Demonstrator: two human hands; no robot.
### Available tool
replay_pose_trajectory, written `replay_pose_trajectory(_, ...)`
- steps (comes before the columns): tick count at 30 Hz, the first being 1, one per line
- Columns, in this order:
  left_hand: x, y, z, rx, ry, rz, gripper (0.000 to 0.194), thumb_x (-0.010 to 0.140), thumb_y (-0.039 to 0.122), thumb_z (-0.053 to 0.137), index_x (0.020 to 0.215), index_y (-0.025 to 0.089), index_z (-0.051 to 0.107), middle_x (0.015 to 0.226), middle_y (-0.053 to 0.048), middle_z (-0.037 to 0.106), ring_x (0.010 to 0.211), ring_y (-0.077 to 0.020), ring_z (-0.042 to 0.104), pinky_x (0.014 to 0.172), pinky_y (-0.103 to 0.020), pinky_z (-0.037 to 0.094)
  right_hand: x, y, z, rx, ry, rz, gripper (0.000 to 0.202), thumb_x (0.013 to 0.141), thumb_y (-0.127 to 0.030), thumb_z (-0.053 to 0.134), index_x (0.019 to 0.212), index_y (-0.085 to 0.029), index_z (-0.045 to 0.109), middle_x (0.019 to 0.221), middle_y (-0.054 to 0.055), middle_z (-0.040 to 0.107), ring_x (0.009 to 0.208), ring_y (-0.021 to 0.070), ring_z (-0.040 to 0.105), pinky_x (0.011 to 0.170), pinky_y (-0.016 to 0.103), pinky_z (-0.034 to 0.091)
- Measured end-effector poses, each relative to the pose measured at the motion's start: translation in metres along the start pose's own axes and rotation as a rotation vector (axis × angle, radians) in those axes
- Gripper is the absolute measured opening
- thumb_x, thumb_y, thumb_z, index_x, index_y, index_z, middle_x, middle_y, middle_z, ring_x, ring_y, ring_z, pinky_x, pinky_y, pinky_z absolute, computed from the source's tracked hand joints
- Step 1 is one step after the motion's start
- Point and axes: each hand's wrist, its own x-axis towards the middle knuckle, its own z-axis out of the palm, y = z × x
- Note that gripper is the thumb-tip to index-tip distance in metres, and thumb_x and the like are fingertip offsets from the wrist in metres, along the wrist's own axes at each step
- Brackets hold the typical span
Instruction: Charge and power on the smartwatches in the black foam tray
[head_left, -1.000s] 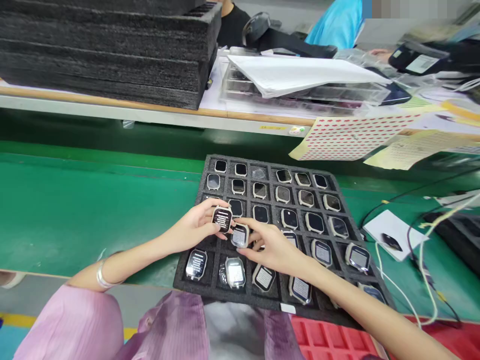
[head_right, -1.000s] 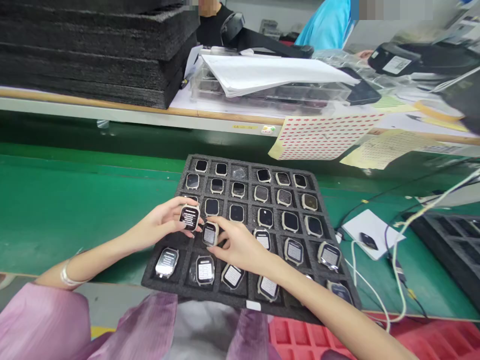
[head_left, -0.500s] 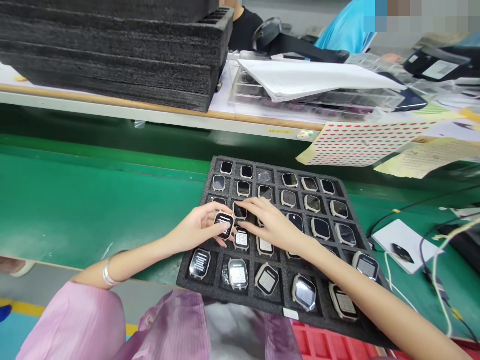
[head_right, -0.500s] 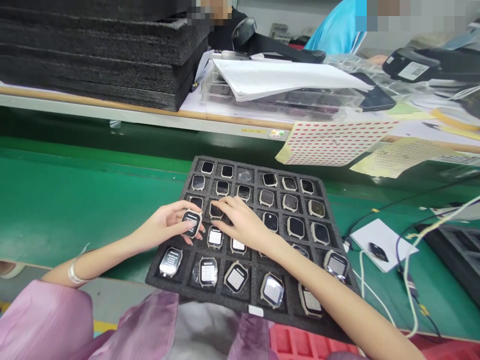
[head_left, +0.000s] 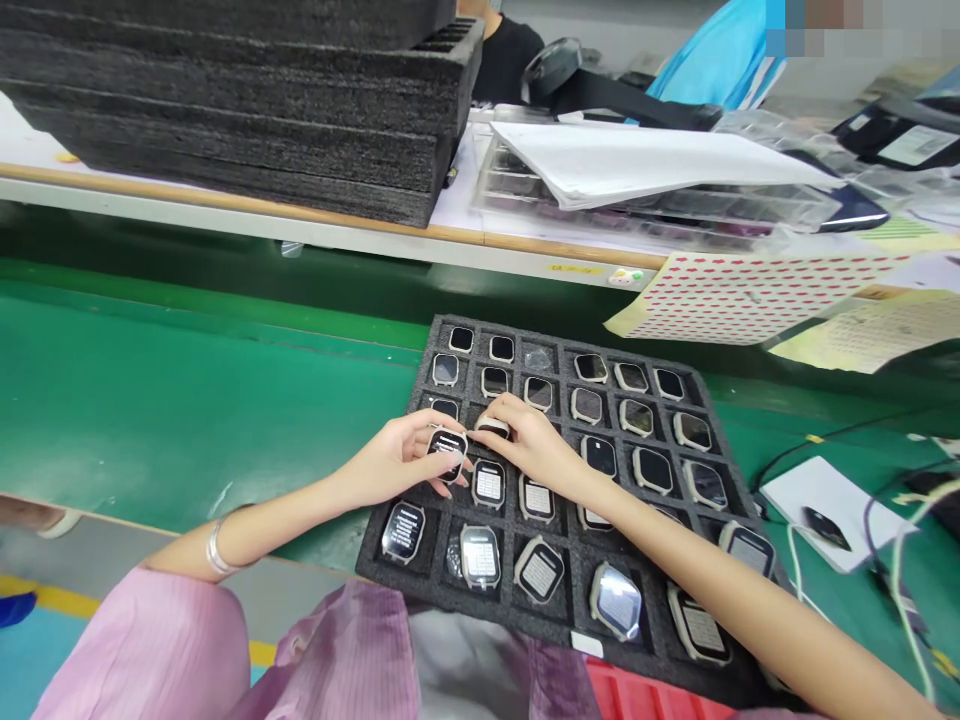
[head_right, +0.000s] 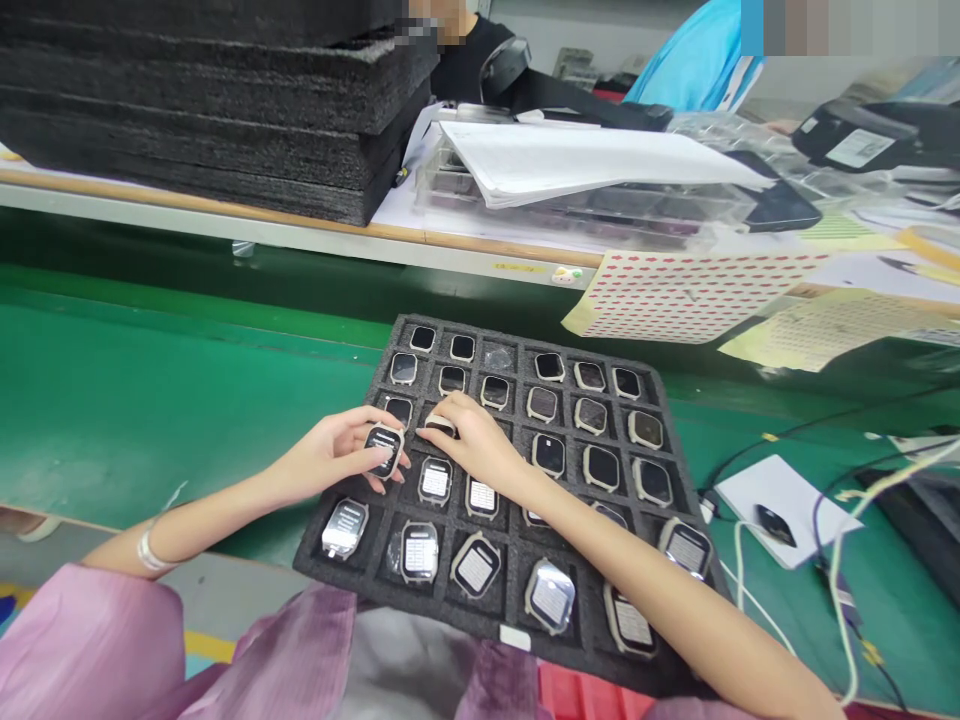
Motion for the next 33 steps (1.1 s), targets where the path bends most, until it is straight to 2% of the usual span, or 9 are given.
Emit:
replay_pose_trajectory(4,0.002,-0.003,-0.003,0.016,0.022,-0.005,0.034,0.079,0.03,0.066,0.106,0.015,0.05,0.09,-0.008,0.067,0.078,-0.0188,0.067,0.065,-0.031,0.055,-0.004,-0.003,-0.01,0.386,0.066,0.103,0.018,0.088,-0.035,0.059,0.085,-0.018,0.061,0.087,0.007,0.065,0.078,0.0209,0.064,0.069,0.033,0.051)
replay_pose_trajectory(8,0.0,-0.011,-0.008,0.127,-0.02,0.002,0.057,0.072,0.02,0.072,0.121,0.02,0.042,0.099,-0.007,0.064,0.091,-0.0203,0.065,0.081,-0.038,0.053,-0.006,-0.005,-0.025,0.619,0.069,0.34,0.03,0.083,-0.043,0.064,0.092,-0.014,0.062,0.061,0.002,0.063,0.039,0.0105,0.049,0.038,0.022,0.037)
replay_pose_trajectory(13,-0.009,-0.022,-0.016,0.79,0.043,0.18,0.051,0.079,0.023,0.063,0.127,0.024,0.043,0.114,-0.008,0.058,0.096,-0.0227,0.059,0.086,-0.041,0.048,-0.007,-0.002,-0.03,0.925,-0.033,0.389,0.054,0.082,-0.038,0.067,0.127,-0.015,0.05,0.102,0.014,0.068,0.05,0.0081,0.048,0.037,0.019,0.037)
replay_pose_trajectory(16,-0.011,-0.018,-0.022,1.157,0.055,0.267,0.049,0.076,0.039,0.068,0.119,0.021,0.051,0.117,-0.011,0.056,0.105,-0.0296,0.051,0.089,-0.046,0.043,-0.009,0.002,-0.026,1.102,-0.107,0.401,0.063,0.084,-0.035,0.064,0.138,-0.018,0.038,0.11,0.014,0.064,0.061,0.0102,0.053,0.044,0.02,0.044)
replay_pose_trajectory(19,-0.003,-0.011,-0.026,1.314,0.134,0.268,0.045,0.084,0.048,0.056,0.116,0.017,0.052,0.113,-0.013,0.055,0.101,-0.0286,0.05,0.086,-0.045,0.042,-0.011,0.006,-0.023,1.178,-0.144,0.389,0.059,0.086,-0.033,0.063,0.139,-0.022,0.038,0.111,0.013,0.063,0.067,0.0119,0.057,0.05,0.022,0.047)
replay_pose_trajectory(22,0.016,-0.011,-0.024,1.391,0.266,0.254,0.03,0.095,0.034,0.037,0.106,0.013,0.056,0.103,-0.014,0.058,0.095,-0.0269,0.051,0.086,-0.044,0.041,-0.011,0.009,-0.026,1.145,-0.131,0.363,0.052,0.086,-0.031,0.064,0.133,-0.021,0.047,0.103,0.01,0.065,0.062,0.0109,0.056,0.053,0.024,0.048)
replay_pose_trajectory(26,0.042,-0.021,-0.015,1.393,0.337,0.235,0.024,0.092,0.03,0.044,0.084,0.011,0.057,0.085,-0.015,0.059,0.087,-0.0288,0.052,0.082,-0.043,0.042,-0.014,0.009,-0.036,1.179,-0.11,0.349,0.051,0.085,-0.029,0.065,0.132,-0.02,0.048,0.102,0.01,0.066,0.061,0.011,0.057,0.056,0.026,0.049)
replay_pose_trajectory(30,0.051,-0.021,-0.015,1.326,0.355,0.12,0.019,0.086,0.027,0.056,0.098,0.012,0.055,0.088,-0.011,0.06,0.088,-0.0277,0.054,0.075,-0.039,0.045,-0.017,0.013,-0.042,1.305,-0.14,0.316,0.052,0.086,-0.028,0.064,0.133,-0.016,0.046,0.098,0.014,0.068,0.058,0.0122,0.057,0.053,0.026,0.046)
replay_pose_trajectory(33,0.052,-0.016,-0.021,1.133,0.327,0.079,0.022,0.082,0.03,0.06,0.099,0.015,0.057,0.084,-0.006,0.059,0.08,-0.0231,0.057,0.072,-0.036,0.047,-0.017,0.019,-0.04,1.404,-0.178,0.267,0.048,0.088,-0.027,0.06,0.132,-0.013,0.046,0.1,0.017,0.068,0.057,0.0118,0.056,0.053,0.025,0.044)
